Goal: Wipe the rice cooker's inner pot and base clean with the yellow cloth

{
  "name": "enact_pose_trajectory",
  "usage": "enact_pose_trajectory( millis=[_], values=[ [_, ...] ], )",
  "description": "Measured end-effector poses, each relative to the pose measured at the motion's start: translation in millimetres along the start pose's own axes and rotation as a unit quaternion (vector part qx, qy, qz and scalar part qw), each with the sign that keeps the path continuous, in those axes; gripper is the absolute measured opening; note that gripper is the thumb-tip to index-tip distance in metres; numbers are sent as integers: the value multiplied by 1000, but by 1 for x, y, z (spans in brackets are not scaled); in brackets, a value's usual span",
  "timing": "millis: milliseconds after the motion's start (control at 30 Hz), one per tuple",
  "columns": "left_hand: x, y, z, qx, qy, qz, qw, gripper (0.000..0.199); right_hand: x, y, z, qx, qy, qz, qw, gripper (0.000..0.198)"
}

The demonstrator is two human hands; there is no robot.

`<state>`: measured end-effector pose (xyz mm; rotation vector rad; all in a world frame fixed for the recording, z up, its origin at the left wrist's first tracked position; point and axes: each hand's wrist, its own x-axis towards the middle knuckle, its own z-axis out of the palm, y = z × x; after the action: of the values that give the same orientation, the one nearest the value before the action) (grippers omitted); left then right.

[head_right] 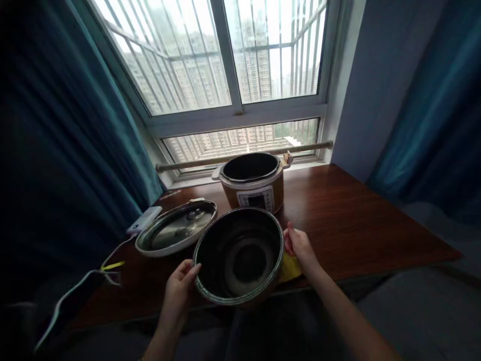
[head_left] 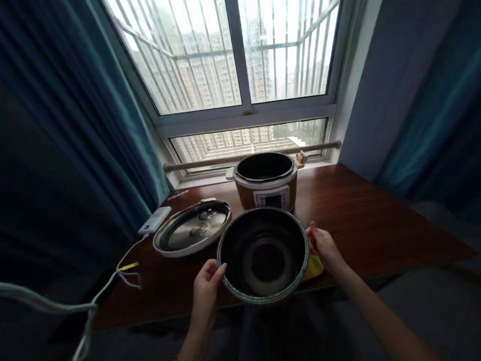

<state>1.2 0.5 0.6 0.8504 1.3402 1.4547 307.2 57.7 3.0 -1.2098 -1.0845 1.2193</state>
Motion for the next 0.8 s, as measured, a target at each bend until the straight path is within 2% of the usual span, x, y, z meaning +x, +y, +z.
enact_pose_trajectory(
  millis=[100,200,300,400,533,733,800],
  values=[
    [0,1,3,-3,7,1,1000,34,-2,27,-3,-107,35,-61,992,36],
    [-1,0,3,0,12,-9,1000,34,-9,49,-2,-266,23,-143,953,15],
    [-1,1,3,20,7,2,1000,36,-17,64,-2,-355,-4,-185,916,24],
    [1,5,6,35,3,21,999,41,-23,69,-6,-424,-23,-200,883,35],
    [7,5,14,-30,33,5,999,41,-26,68,-8,-498,-29,-200,843,35],
    [12,0,11,-135,76,-36,987,26,-19,77,-10,-612,36,-210,762,24],
    [10,1,6,-150,89,-53,983,25,-13,81,-24,-607,81,-209,763,22]
  ],
)
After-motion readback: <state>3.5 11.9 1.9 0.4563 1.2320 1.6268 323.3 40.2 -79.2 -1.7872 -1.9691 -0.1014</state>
